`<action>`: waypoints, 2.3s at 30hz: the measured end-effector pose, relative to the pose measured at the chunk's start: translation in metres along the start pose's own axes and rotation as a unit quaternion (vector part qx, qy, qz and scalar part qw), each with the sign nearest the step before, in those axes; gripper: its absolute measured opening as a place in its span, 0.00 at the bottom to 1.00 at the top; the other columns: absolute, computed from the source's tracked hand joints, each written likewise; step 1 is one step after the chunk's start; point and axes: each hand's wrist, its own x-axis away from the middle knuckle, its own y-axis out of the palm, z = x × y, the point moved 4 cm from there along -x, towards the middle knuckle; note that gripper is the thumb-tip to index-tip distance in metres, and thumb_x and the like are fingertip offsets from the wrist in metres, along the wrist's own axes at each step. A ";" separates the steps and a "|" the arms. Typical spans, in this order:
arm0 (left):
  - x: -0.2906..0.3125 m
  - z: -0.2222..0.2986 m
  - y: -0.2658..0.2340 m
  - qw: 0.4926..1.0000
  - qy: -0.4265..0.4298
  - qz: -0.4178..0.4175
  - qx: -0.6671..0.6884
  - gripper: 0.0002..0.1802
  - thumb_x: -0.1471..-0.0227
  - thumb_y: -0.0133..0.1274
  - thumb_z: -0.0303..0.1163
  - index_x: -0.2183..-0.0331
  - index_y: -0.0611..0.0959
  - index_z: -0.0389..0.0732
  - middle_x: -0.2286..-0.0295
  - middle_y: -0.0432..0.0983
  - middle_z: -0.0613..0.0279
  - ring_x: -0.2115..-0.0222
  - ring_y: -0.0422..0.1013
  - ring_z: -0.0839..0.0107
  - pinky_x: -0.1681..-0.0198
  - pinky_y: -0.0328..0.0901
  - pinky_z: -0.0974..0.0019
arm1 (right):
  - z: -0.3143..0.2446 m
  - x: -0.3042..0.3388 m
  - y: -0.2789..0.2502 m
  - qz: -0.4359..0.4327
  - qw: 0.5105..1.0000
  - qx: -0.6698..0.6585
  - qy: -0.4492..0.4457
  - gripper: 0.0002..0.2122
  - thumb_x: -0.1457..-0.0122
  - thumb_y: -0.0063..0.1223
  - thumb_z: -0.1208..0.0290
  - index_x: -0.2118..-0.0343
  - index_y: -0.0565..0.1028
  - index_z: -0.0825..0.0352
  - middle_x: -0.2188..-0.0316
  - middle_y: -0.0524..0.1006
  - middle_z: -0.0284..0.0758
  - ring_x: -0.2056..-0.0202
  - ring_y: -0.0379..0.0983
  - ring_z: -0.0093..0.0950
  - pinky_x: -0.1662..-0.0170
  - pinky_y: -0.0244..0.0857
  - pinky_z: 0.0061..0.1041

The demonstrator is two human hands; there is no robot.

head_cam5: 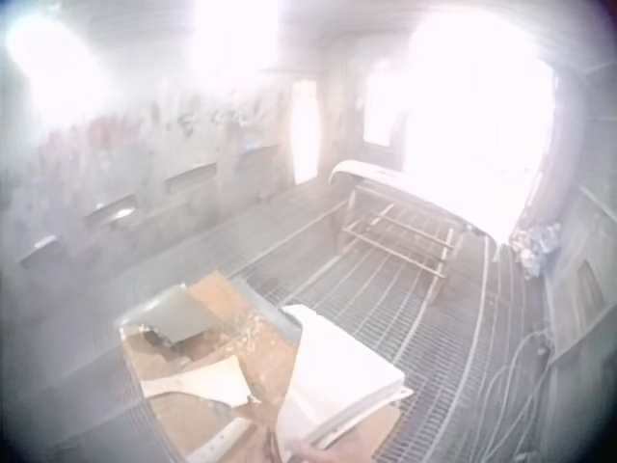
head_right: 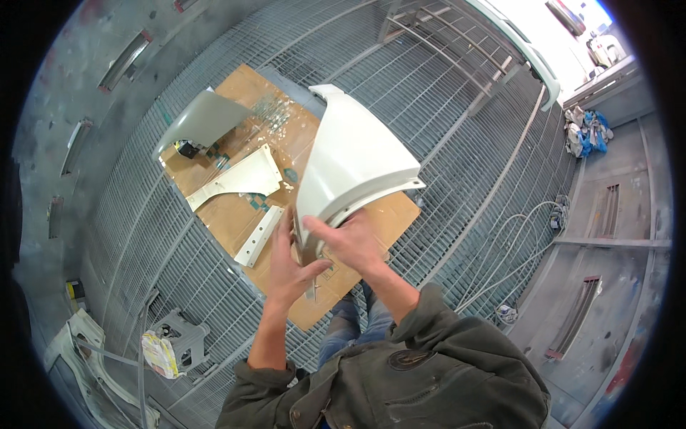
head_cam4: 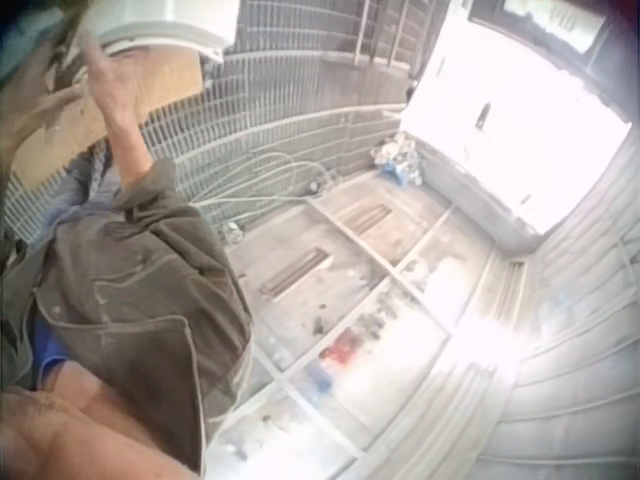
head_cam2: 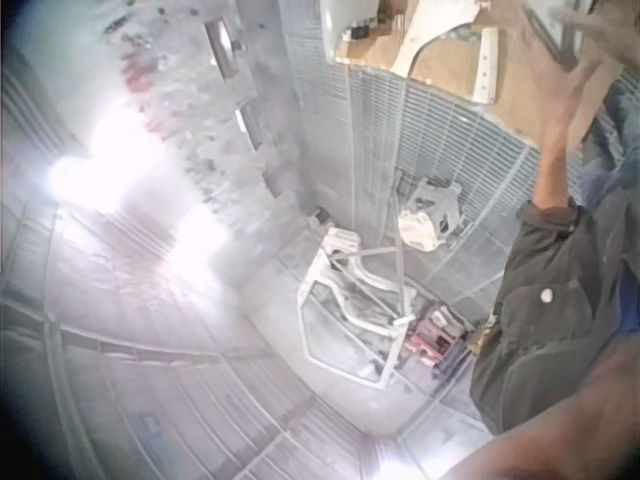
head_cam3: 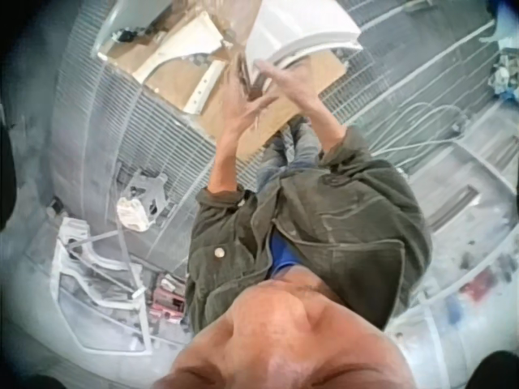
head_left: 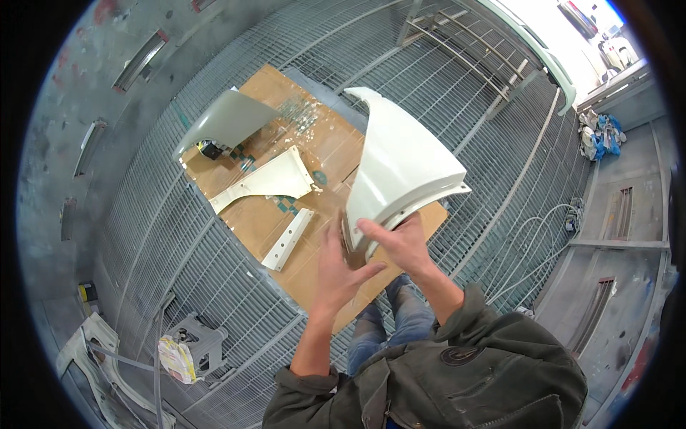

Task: The person applies yellow masking tape to the edges of several car body parts, including a gray fender and white plastic trim pieces, on a cardboard-covered metal grate. The person handles each part individually, aligning and smoothing the tape along the contours.

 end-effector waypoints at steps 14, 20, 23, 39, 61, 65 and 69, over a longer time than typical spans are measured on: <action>-0.013 -0.018 0.003 0.885 -0.139 -0.022 0.444 0.31 0.33 0.43 0.52 0.44 0.72 0.34 0.57 0.76 0.55 0.54 0.73 0.66 0.49 0.67 0.63 | -0.080 -0.007 0.006 -0.086 0.940 0.316 -0.093 0.18 0.36 0.52 0.55 0.64 0.82 0.68 0.73 0.80 0.43 0.71 0.79 0.36 0.65 0.72 0.36; -0.005 -0.006 -0.004 0.877 -0.162 -0.034 0.451 0.33 0.35 0.39 0.52 0.44 0.71 0.32 0.55 0.77 0.51 0.56 0.76 0.61 0.52 0.72 0.58 | -0.068 0.009 -0.007 -0.131 0.884 0.403 -0.199 0.10 0.42 0.59 0.68 0.61 0.83 0.65 0.70 0.83 0.37 0.76 0.77 0.29 0.71 0.70 0.27; 0.001 -0.009 0.004 0.838 -0.203 -0.006 0.507 0.30 0.40 0.42 0.46 0.45 0.72 0.32 0.56 0.77 0.52 0.57 0.75 0.61 0.52 0.71 0.58 | -0.069 0.009 -0.001 -0.131 0.873 0.431 -0.186 0.09 0.43 0.59 0.67 0.64 0.84 0.65 0.70 0.83 0.37 0.74 0.78 0.32 0.67 0.71 0.30; 0.015 0.001 0.032 0.825 -0.215 0.056 0.520 0.25 0.42 0.40 0.42 0.51 0.77 0.35 0.59 0.77 0.54 0.59 0.75 0.64 0.56 0.70 0.61 | -0.070 0.014 0.015 -0.193 0.861 0.426 -0.198 0.10 0.45 0.58 0.69 0.61 0.81 0.65 0.72 0.82 0.40 0.72 0.79 0.37 0.65 0.72 0.34; 0.009 0.025 0.020 0.836 -0.216 0.032 0.504 0.48 0.37 0.23 0.70 0.49 0.76 0.34 0.60 0.76 0.56 0.61 0.75 0.67 0.59 0.73 0.67 | -0.059 0.025 0.017 -0.242 0.894 0.346 -0.148 0.09 0.45 0.63 0.71 0.62 0.82 0.65 0.74 0.82 0.35 0.75 0.75 0.27 0.69 0.70 0.26; 0.007 0.020 0.019 0.835 -0.212 0.040 0.506 0.49 0.38 0.22 0.71 0.49 0.76 0.35 0.59 0.76 0.56 0.59 0.75 0.67 0.57 0.72 0.66 | -0.060 0.025 0.020 -0.227 0.904 0.337 -0.131 0.08 0.45 0.62 0.71 0.63 0.82 0.66 0.76 0.81 0.37 0.76 0.76 0.28 0.69 0.70 0.27; 0.005 0.020 0.017 0.846 -0.205 0.046 0.490 0.50 0.39 0.24 0.73 0.50 0.77 0.35 0.60 0.76 0.56 0.60 0.75 0.68 0.58 0.72 0.67 | -0.061 0.025 0.022 -0.213 0.905 0.346 -0.123 0.08 0.44 0.60 0.70 0.63 0.82 0.67 0.76 0.81 0.40 0.75 0.77 0.28 0.68 0.70 0.28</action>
